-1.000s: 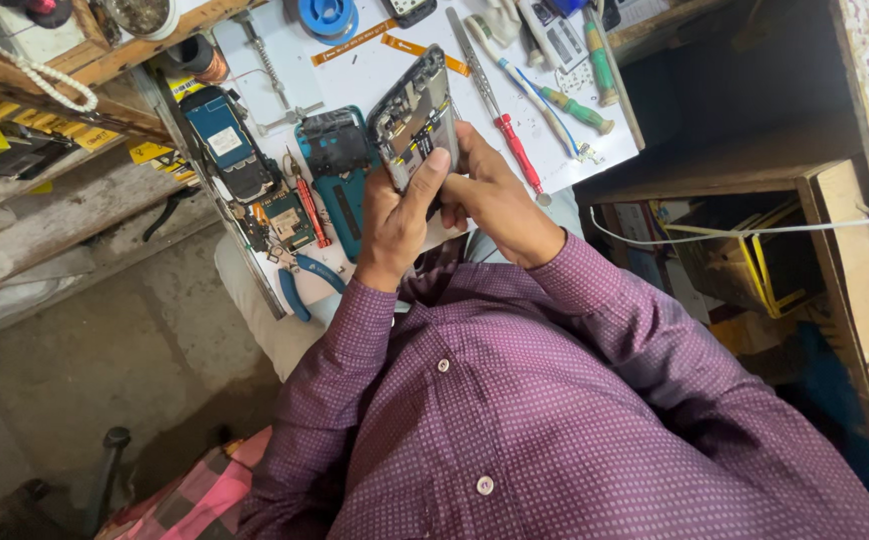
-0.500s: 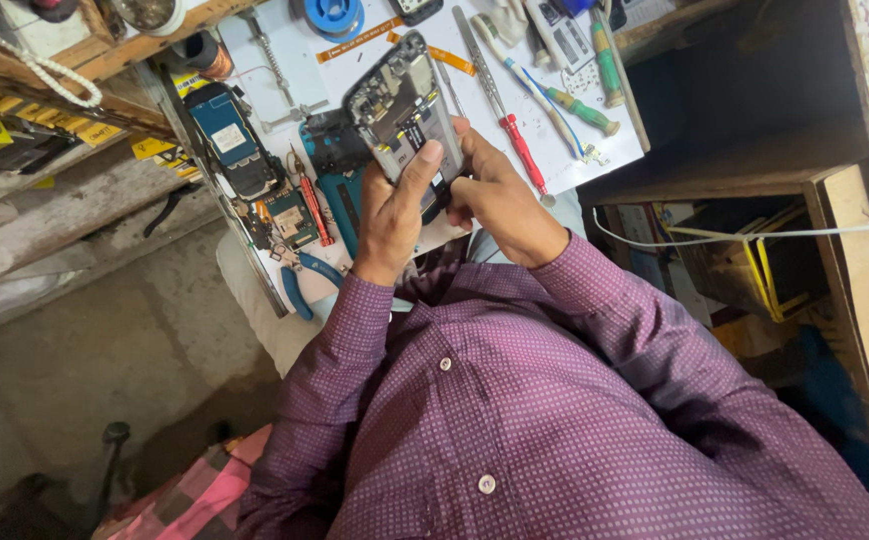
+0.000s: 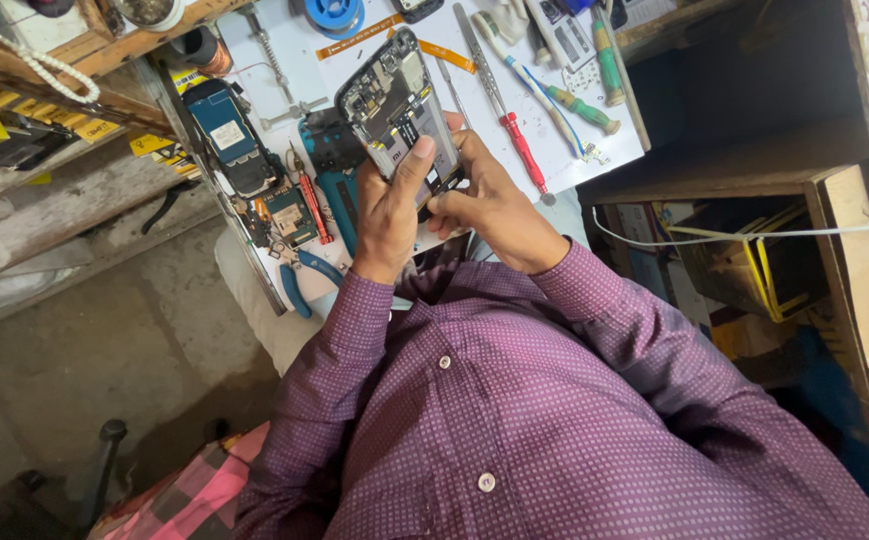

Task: The person sits with a disassembled smartphone on their lap, handling the exposed internal frame and battery. They plug a charging cable into the phone to power it on, then pry at the cracked screen assembly, peel off a protective film, and press a new ESD-shielded screen panel onto the phone body.

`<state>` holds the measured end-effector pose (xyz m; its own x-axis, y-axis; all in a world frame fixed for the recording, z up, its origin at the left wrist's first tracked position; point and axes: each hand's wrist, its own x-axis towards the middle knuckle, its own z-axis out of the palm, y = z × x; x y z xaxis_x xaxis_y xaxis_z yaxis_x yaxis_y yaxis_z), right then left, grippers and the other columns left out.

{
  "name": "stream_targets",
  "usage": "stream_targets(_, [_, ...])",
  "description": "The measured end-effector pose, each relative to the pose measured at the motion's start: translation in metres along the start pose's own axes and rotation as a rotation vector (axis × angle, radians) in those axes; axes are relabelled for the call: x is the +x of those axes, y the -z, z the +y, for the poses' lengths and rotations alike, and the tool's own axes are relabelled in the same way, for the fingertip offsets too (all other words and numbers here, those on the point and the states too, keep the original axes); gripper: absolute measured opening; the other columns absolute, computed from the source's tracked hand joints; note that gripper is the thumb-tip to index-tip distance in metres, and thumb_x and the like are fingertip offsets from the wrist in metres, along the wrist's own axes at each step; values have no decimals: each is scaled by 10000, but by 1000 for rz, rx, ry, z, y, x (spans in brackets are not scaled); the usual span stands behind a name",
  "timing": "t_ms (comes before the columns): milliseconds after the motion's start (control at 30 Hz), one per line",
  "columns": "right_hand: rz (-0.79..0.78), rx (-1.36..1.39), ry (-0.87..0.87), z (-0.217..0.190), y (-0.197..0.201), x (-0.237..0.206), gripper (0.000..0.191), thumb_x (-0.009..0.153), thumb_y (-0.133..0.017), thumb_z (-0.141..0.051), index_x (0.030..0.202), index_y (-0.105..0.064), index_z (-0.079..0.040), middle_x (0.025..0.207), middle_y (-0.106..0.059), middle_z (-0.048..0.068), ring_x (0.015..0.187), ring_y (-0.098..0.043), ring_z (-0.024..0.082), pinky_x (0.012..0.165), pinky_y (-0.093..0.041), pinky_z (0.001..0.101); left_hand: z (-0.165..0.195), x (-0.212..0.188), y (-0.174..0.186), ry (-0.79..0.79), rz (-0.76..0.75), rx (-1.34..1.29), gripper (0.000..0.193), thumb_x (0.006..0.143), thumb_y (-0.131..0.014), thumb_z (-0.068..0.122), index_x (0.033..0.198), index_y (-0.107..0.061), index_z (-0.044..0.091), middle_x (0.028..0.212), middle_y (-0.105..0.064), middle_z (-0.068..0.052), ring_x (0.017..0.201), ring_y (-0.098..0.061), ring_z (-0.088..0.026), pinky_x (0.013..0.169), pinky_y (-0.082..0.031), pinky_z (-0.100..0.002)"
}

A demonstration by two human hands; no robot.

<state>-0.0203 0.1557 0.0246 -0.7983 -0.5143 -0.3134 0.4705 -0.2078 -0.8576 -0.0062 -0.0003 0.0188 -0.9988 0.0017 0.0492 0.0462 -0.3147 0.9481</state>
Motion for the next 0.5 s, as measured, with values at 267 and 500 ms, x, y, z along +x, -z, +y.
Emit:
stream_targets(267, [-14, 80, -13, -4, -4, -2, 858, 915, -552, 23, 1634, -99, -95, 1387, -518, 115, 953, -694, 171, 804, -644, 318, -8, 0, -1, -42, -34, 54, 374, 1117, -566, 292, 1324, -661, -5, 1274, -729, -88, 1185, -682, -161, 1059, -531, -326])
stream_targets(500, [71, -14, -36, 0, -6, 0, 722, 1005, -569, -98, 1608, -177, -40, 1291, -584, 144, 980, -718, 175, 754, -643, 313, -10, -5, -6, -1, -97, 72, 366, 1109, -565, 258, 1363, -637, 4, 1317, -710, -90, 1218, -666, -164, 1058, -539, -325])
